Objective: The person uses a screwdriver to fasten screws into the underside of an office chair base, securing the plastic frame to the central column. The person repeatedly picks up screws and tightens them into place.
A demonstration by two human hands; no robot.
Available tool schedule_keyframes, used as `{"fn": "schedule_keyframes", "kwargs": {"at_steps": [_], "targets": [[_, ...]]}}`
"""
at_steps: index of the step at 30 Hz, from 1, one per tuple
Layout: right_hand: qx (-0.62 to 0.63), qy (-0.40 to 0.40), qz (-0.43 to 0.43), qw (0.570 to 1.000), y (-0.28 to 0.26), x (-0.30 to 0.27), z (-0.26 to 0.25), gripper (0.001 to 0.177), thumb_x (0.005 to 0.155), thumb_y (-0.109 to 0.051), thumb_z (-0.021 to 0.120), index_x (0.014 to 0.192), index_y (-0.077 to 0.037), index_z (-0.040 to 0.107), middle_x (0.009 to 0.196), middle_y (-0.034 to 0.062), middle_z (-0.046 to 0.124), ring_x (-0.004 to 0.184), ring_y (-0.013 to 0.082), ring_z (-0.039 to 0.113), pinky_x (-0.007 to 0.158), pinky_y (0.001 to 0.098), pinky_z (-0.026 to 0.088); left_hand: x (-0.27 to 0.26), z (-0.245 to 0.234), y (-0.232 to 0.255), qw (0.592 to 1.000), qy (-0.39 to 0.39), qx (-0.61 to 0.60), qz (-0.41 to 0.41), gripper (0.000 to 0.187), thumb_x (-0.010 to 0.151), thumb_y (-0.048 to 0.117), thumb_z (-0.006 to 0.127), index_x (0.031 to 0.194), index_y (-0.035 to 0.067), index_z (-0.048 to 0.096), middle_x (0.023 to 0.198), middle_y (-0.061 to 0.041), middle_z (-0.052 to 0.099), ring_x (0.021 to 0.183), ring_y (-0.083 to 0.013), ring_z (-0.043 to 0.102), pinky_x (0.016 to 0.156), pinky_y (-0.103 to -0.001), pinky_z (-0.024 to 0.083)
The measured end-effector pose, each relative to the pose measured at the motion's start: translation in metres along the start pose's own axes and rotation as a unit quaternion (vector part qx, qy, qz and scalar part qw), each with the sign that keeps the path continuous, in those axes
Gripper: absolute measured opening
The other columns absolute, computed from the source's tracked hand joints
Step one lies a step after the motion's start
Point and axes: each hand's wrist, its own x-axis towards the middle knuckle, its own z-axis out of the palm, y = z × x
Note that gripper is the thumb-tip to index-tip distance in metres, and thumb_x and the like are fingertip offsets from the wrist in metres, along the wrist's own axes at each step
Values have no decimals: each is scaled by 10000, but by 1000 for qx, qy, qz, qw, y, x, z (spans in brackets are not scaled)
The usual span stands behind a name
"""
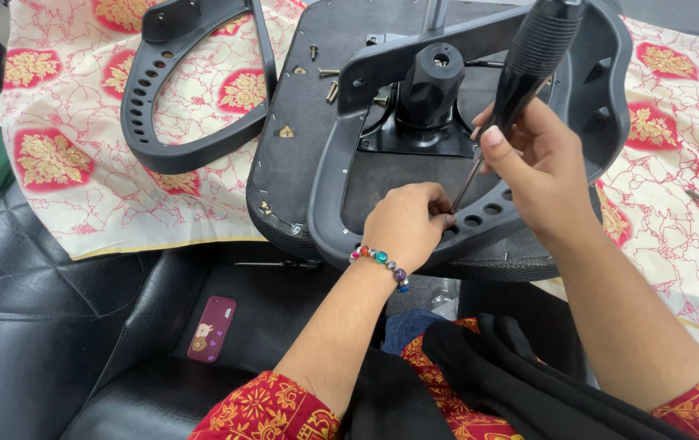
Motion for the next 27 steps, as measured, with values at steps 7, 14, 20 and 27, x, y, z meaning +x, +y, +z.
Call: {"fn": "schedule_keyframes", "kwargs": {"at_steps": [7,14,20,27], "targets": [[9,52,-11,999,4,-17,3,271,1120,-202,609,1291,0,553,1065,50,617,900,98,608,813,253,522,3,2,-4,1000,-8,-10,7,134,835,218,744,927,123,768,886,-33,780,842,-218,749,755,-368,574],[22,132,-50,990,26,-23,-7,241,1219,-238,535,1305,-13,521,1017,78,610,835,111,612,739,252,565,4,1,-8,999,-9,-49,18,121,808,213,759,892,127,772,835,-32,776,799,-215,759,734,-359,580],[104,218,-53,969,49,-16,-20,234,1232,-245,535,1299,-27,488,1004,69,564,832,132,603,707,298,585,8,1,-9,998,3,-4,55,101,820,225,756,844,128,772,830,-49,767,821,-251,741,760,-393,566],[184,215,3,959,68,-10,-21,207,1218,-241,504,1298,-51,490,1009,85,590,774,163,622,701,313,572,13,10,-11,992,7,61,107,80,871,195,700,870,115,703,932,-70,703,900,-297,690,761,-454,527]]}}
